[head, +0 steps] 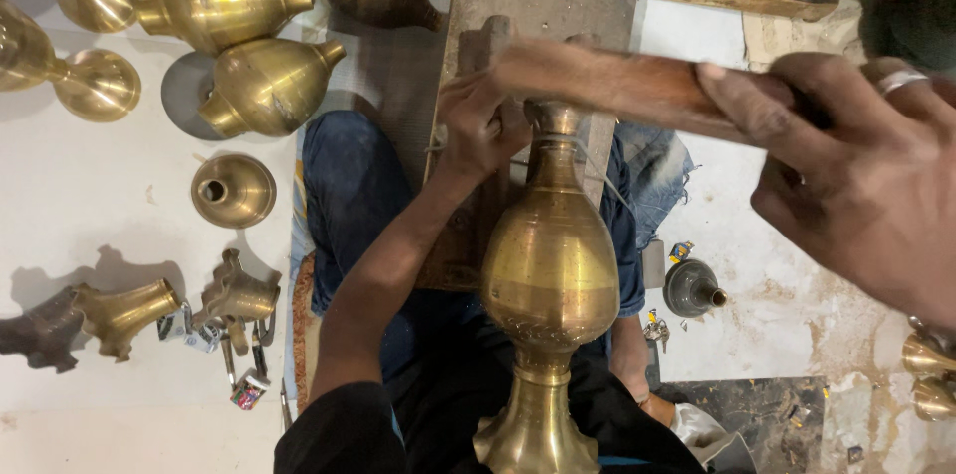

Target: The person sits on the floor and hammers a brass vase resting on a wooden block, holding a metal punch against the surface and striking it with a wooden mallet. They rotate and reposition the vase repeatedly to work different areas of its body and neck.

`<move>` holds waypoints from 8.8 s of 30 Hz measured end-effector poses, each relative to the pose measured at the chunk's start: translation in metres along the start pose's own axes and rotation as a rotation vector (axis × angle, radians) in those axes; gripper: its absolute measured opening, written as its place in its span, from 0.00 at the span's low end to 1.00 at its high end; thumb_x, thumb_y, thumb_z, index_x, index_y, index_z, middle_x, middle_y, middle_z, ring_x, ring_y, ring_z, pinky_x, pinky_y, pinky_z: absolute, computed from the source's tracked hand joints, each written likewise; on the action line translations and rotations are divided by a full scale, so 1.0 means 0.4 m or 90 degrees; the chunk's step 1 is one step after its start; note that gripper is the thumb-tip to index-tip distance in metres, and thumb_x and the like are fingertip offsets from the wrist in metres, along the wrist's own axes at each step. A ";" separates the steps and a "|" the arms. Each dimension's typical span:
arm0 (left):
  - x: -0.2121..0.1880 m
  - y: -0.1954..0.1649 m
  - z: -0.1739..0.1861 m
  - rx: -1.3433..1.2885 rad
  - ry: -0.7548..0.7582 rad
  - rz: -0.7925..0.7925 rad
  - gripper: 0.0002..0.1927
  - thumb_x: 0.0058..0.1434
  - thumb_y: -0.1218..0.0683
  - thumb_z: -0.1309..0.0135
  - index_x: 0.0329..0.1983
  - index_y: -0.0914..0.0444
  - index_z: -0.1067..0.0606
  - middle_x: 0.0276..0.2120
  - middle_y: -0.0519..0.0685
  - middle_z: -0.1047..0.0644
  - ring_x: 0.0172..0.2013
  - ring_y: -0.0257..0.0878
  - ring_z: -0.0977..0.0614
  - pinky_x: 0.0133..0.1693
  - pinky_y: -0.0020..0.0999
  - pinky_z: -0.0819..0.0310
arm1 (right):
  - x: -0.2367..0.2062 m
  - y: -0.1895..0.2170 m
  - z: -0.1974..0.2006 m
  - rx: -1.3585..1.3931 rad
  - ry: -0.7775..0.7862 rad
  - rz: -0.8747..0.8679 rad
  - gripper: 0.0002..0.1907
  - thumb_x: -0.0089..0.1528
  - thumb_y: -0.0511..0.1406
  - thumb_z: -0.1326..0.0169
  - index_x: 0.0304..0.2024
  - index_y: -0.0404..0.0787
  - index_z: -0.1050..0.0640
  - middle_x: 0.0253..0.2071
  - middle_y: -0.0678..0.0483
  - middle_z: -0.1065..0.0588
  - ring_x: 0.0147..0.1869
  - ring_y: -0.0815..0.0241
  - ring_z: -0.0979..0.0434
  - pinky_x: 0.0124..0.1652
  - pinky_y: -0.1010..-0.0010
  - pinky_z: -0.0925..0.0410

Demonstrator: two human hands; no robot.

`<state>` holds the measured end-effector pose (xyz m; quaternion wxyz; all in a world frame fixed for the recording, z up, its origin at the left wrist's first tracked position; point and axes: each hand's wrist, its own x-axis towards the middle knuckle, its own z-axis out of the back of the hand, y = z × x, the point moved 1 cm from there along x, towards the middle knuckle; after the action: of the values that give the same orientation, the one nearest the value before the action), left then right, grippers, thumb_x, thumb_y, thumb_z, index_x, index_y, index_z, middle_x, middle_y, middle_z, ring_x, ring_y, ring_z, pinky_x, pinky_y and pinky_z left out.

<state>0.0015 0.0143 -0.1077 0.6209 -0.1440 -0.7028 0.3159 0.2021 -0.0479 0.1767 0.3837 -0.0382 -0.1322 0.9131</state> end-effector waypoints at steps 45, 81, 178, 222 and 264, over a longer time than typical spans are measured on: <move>-0.036 0.036 -0.029 -0.021 -0.077 0.094 0.05 0.53 0.67 0.49 0.28 0.64 0.25 0.19 0.48 0.27 0.17 0.36 0.27 0.21 0.32 0.37 | 0.055 -0.004 0.021 -0.003 0.080 0.003 0.40 0.48 0.22 0.37 0.66 0.38 0.24 0.50 0.42 0.25 0.39 0.53 0.19 0.39 0.63 0.25; 0.002 -0.003 -0.017 -0.254 -0.039 0.181 0.13 0.63 0.72 0.52 0.48 0.73 0.22 0.41 0.58 0.16 0.42 0.41 0.12 0.45 0.32 0.14 | 0.155 -0.005 0.027 -0.027 0.080 0.080 0.39 0.49 0.23 0.37 0.66 0.37 0.24 0.48 0.43 0.23 0.34 0.56 0.20 0.37 0.66 0.24; 0.313 -0.123 -0.019 0.273 0.723 -0.098 0.38 0.43 0.73 0.41 0.61 0.60 0.24 0.23 0.51 0.20 0.15 0.35 0.25 0.15 0.28 0.31 | -0.246 0.163 -0.395 0.684 -0.324 -0.502 0.40 0.49 0.21 0.44 0.68 0.30 0.25 0.40 0.50 0.26 0.35 0.67 0.30 0.39 0.79 0.36; 0.280 -0.015 0.008 0.278 0.664 -0.120 0.28 0.63 0.63 0.51 0.67 0.57 0.27 0.40 0.55 0.17 0.26 0.41 0.20 0.27 0.37 0.26 | -0.277 0.244 -0.497 1.007 -0.408 -0.559 0.40 0.52 0.22 0.43 0.70 0.32 0.28 0.48 0.51 0.22 0.50 0.67 0.24 0.53 0.75 0.32; 0.140 0.049 0.060 0.216 0.535 -0.134 0.24 0.71 0.59 0.50 0.71 0.57 0.32 0.51 0.55 0.18 0.49 0.49 0.17 0.47 0.39 0.23 | -0.059 0.404 -0.371 0.814 -0.259 -0.151 0.39 0.52 0.22 0.42 0.68 0.33 0.27 0.48 0.49 0.22 0.46 0.63 0.24 0.47 0.73 0.32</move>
<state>-0.0358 0.0559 -0.0769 0.8951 -0.0836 -0.3397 0.2763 0.1324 -0.1417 -0.0106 0.3958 0.3836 0.3608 0.7523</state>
